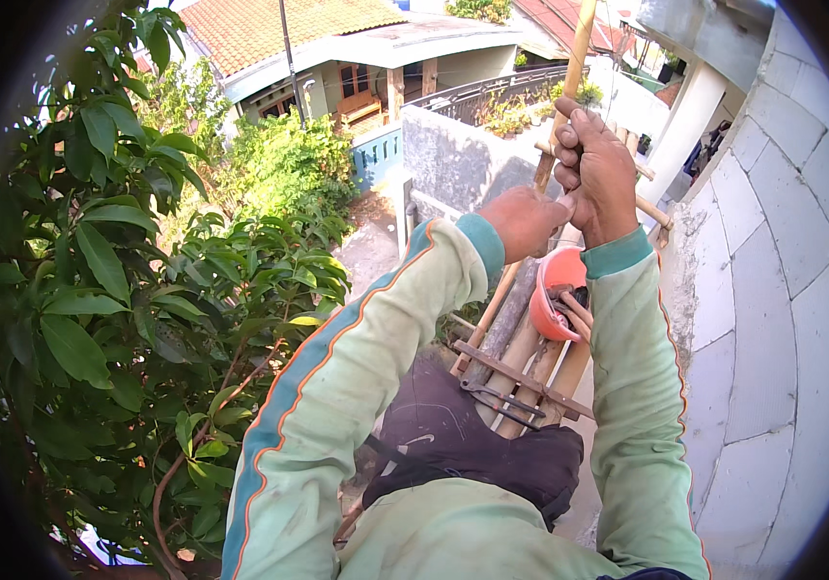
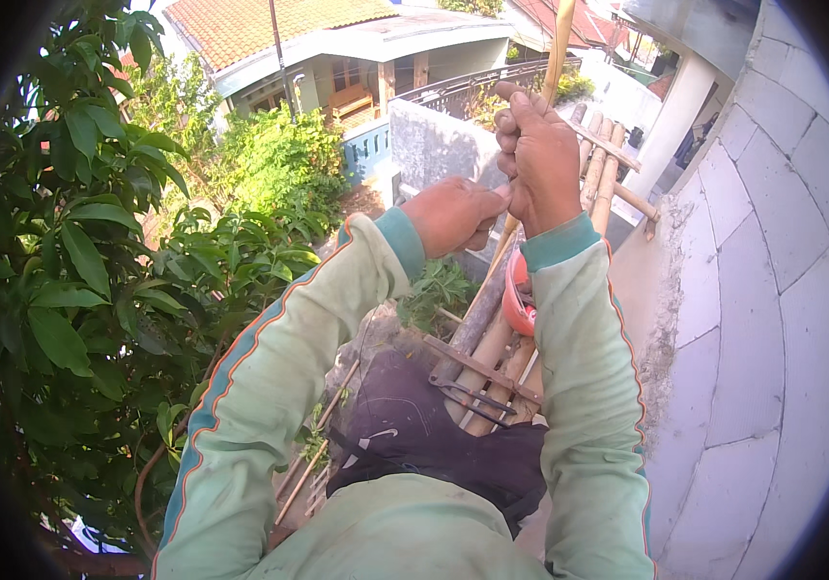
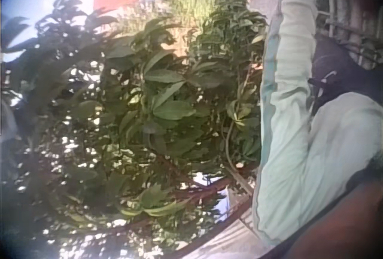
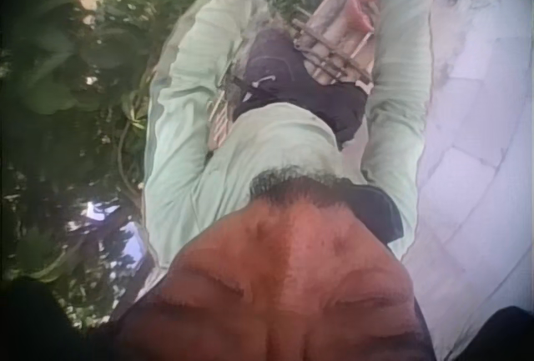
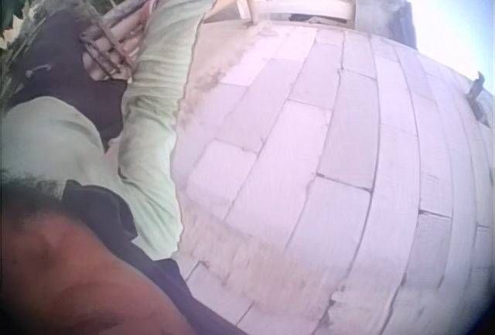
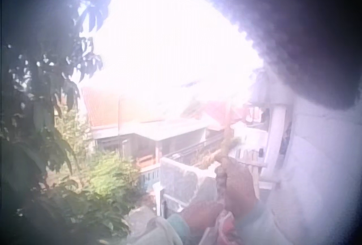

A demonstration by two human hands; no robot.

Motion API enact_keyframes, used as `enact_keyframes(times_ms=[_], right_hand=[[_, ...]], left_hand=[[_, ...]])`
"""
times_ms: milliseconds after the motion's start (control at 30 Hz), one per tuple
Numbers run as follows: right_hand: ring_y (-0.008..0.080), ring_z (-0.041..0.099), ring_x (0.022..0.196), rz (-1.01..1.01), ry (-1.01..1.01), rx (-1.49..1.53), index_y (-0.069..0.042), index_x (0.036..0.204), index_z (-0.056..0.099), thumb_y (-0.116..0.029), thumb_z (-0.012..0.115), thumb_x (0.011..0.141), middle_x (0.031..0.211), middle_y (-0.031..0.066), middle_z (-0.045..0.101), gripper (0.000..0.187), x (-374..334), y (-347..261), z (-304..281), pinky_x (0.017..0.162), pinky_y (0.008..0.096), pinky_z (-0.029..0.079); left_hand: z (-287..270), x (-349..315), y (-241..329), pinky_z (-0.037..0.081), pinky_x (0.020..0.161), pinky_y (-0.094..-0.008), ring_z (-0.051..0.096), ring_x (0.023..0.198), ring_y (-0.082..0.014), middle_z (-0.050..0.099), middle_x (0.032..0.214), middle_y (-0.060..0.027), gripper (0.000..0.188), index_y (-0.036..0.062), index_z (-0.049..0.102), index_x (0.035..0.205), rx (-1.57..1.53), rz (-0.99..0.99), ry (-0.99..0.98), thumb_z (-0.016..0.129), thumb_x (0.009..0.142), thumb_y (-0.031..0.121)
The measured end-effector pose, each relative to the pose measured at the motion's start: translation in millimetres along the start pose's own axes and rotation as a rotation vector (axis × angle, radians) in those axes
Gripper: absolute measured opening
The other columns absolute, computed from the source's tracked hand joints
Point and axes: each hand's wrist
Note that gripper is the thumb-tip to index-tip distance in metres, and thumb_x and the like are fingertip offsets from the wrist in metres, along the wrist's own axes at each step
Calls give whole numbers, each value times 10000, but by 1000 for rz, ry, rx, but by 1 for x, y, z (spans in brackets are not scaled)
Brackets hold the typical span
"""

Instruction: The person secures bamboo poles on a scaffolding platform using wire and pliers. They repeatedly wrap wire around the joints, twist it with pliers, and trim the excess. The person works on multiple joints to stabilize the structure.

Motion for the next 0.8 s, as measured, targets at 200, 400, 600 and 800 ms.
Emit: enact_keyframes(times_ms=[200,400,600,800], right_hand=[[33,267,500,-40,124,-91,-14,1217,531,-320,439,1094,671,-68,338,343,34,-22,-67,409,212,224],[41,237,465,-18,155,-229,-41,1129,529,-439,485,1067,630,-73,317,405,33,-17,-82,408,223,188],[30,225,451,-66,-11,-436,-71,1006,568,-481,463,1068,612,-77,314,427,8,12,-78,402,231,170],[92,403,592,-175,-108,-601,-40,989,598,-353,447,1095,705,-29,484,363,-85,72,-75,534,281,343]], left_hand=[[49,-80,7,471,727,-504,576,719,-427,632,782,-236,512,-17,688,958,164,-363,-252,458,1035,433],[73,-116,11,500,750,-507,639,796,-436,632,770,-221,422,74,716,965,380,-269,-295,501,1014,433],[83,-140,-14,531,772,-480,668,863,-396,685,941,-152,421,53,669,1153,407,-182,46,593,976,427],[66,-60,18,520,675,-246,615,747,-85,660,853,-47,386,-41,633,1176,-301,-195,648,724,933,246]])
Point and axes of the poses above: each hand's wrist, its own x-axis towards the middle knuckle, its own z-axis out of the palm, y = z × x
